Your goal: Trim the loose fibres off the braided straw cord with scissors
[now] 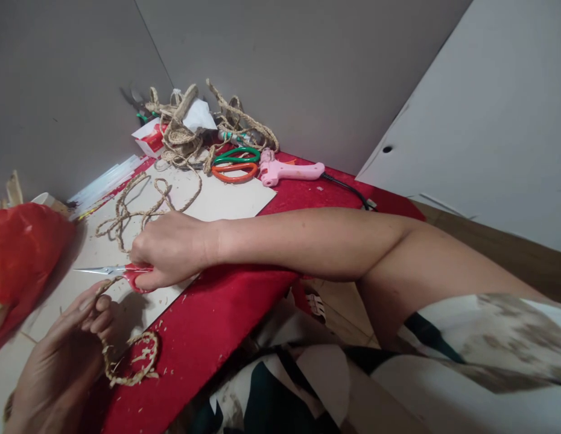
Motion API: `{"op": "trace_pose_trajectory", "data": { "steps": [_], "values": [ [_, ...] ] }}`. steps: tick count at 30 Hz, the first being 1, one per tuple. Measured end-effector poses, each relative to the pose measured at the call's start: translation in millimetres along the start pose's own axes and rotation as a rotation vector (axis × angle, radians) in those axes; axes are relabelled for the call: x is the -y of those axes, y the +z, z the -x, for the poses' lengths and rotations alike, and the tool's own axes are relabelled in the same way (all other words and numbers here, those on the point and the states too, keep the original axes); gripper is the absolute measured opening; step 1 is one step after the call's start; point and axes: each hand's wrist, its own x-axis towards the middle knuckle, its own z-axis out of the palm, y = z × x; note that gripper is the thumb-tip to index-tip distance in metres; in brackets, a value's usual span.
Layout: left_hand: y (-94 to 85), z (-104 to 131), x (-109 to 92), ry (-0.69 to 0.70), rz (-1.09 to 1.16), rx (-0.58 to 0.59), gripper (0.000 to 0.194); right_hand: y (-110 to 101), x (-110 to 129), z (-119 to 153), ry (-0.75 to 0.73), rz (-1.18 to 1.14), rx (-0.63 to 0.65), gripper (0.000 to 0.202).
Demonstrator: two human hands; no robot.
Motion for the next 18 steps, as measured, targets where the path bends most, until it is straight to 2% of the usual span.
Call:
{"op": "trace_pose_trajectory", "data": {
  "steps": [3, 8, 12, 18],
  "values": [
    [1.8, 0.2, 1.0, -0.002, -0.019, -0.019, 0.036, 0.6, 0.5, -0.3, -0.014, -0.019, -0.006, 0.031],
    [-3.5, -2.3, 3.8, -0.049, -0.127, -0.02, 0.025, 1.3, 3.1, 2.2, -0.038, 0.016, 0.078, 0.034],
    [-3.6, -1.5, 3.7, -0.077, -0.16, 0.018, 0.02, 0.8, 2.1, 2.6, -0.029, 0.039, 0.116, 0.036],
    [-3.4, 0.8, 1.6, -0.142, -0.095, 0.099, 0.015, 1.1, -3.7, 0.4, 0.011, 0.044, 0.122, 0.036]
  ]
}}
